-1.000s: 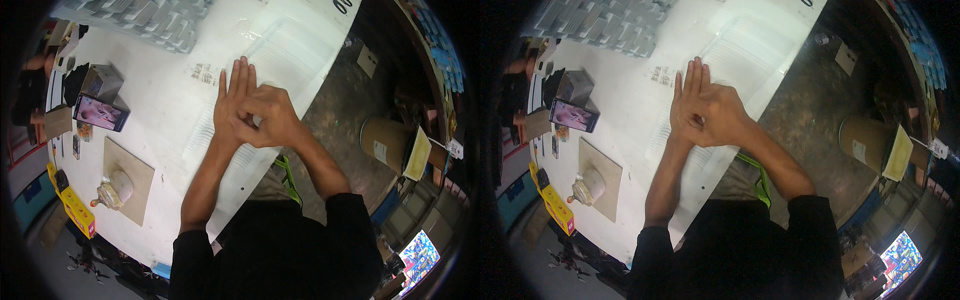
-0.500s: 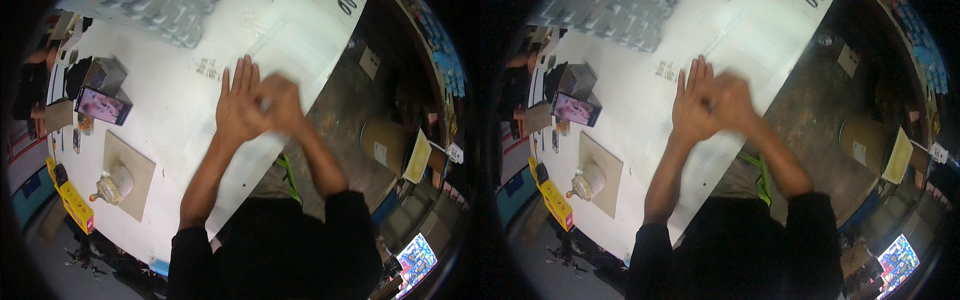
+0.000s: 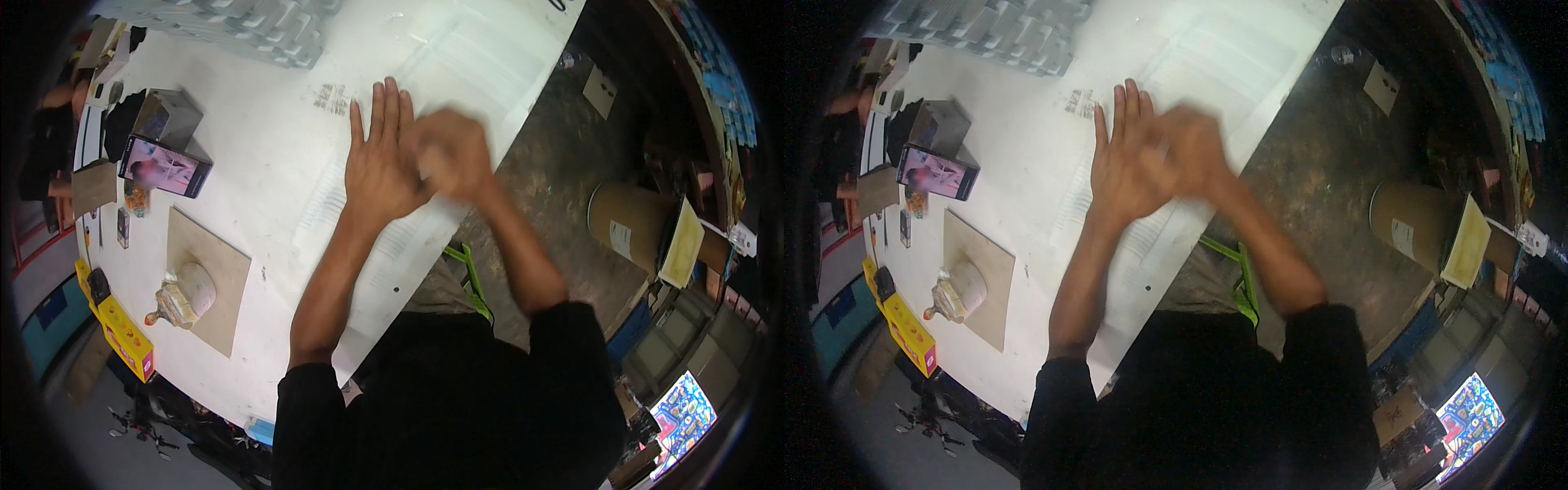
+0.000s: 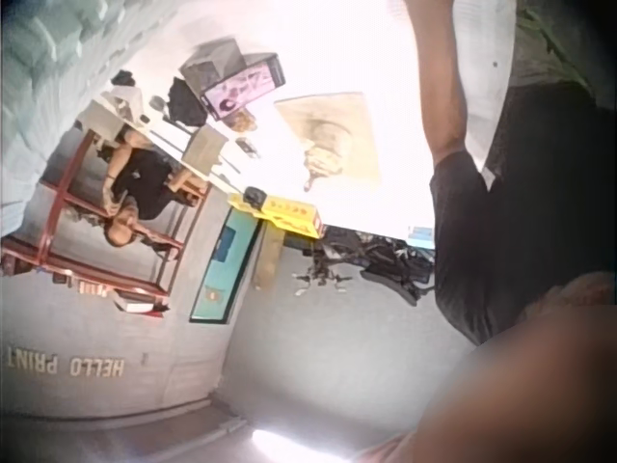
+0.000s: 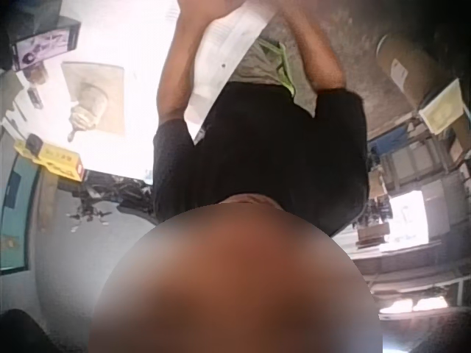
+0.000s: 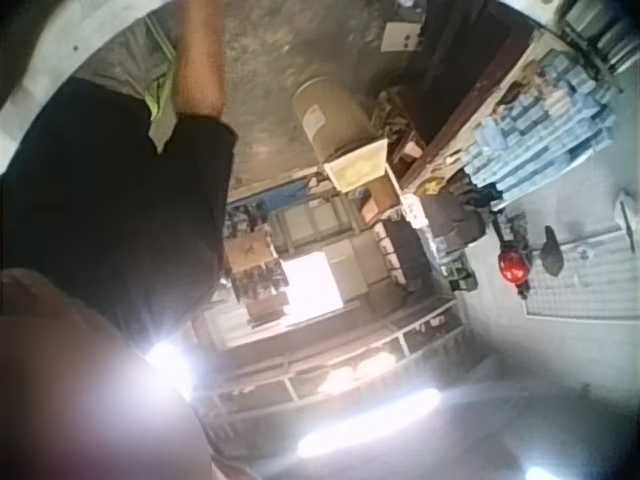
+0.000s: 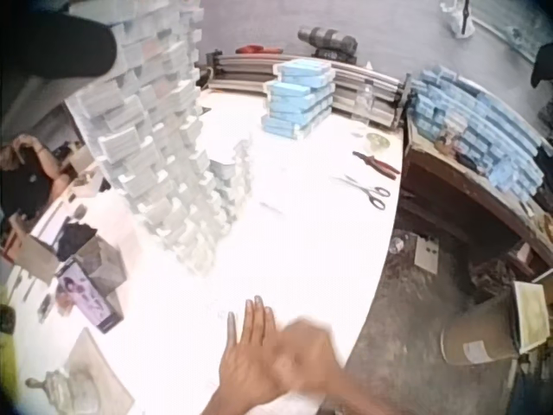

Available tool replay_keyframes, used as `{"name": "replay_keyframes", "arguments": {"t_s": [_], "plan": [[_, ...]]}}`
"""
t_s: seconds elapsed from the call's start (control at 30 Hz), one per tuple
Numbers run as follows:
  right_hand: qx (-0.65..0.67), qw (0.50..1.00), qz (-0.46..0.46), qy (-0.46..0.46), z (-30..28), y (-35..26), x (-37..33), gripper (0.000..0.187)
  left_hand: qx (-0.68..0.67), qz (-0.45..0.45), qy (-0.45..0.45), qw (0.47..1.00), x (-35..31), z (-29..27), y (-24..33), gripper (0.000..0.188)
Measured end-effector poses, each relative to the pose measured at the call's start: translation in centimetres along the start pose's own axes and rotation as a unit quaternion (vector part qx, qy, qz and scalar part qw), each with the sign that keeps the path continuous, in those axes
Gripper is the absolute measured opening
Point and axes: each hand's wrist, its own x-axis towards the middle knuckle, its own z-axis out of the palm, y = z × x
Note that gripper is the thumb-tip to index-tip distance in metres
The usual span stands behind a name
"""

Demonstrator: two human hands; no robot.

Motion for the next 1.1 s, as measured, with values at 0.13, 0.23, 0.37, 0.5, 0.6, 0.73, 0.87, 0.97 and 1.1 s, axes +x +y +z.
{"name": "replay_keyframes", "arguments": {"t_s": [0.13,0.23,0.37,0.5,0.6,0.73,0.87,0.97,1.1], "plan": [[0.099,0.987,0.127,0.013,0.0,-2.6,-0.3,0.012,-0.035,0.000,0.002,0.999,-0.3,-0.5,-0.1,0.120],[0.111,0.977,0.180,0.021,-1.4,-1.2,0.3,0.011,-0.013,-0.010,-0.009,1.000,-0.5,-0.4,0.4,0.118],[0.081,0.993,0.083,-0.024,1.4,-3.3,-1.2,0.011,0.116,0.031,-0.009,0.993,-0.3,0.4,-0.7,0.118],[0.151,0.936,0.304,-0.093,-4.4,-2.8,2.4,0.015,0.001,0.006,-0.034,0.999,0.1,-1.5,0.6,0.109],[-0.120,0.946,0.279,-0.112,-8.4,0.9,4.5,0.017,-0.014,0.001,-0.026,1.000,-0.1,-1.0,0.7,0.106],[-0.276,0.882,0.306,-0.227,-10.7,5.3,6.2,0.023,-0.018,-0.001,-0.042,0.999,0.3,-1.4,0.9,0.110],[-0.290,0.857,0.324,-0.276,-9.5,5.7,7.3,0.030,-0.018,-0.004,-0.042,0.999,0.2,-1.3,0.7,0.109],[-0.273,0.828,0.335,-0.357,-9.8,6.8,8.2,0.036,-0.018,-0.003,-0.039,0.999,0.2,-1.2,0.7,0.109],[-0.292,0.836,0.281,-0.371,-9.5,8.0,7.8,0.035,-0.015,-0.006,-0.044,0.999,0.2,-1.1,0.7,0.109]]}}
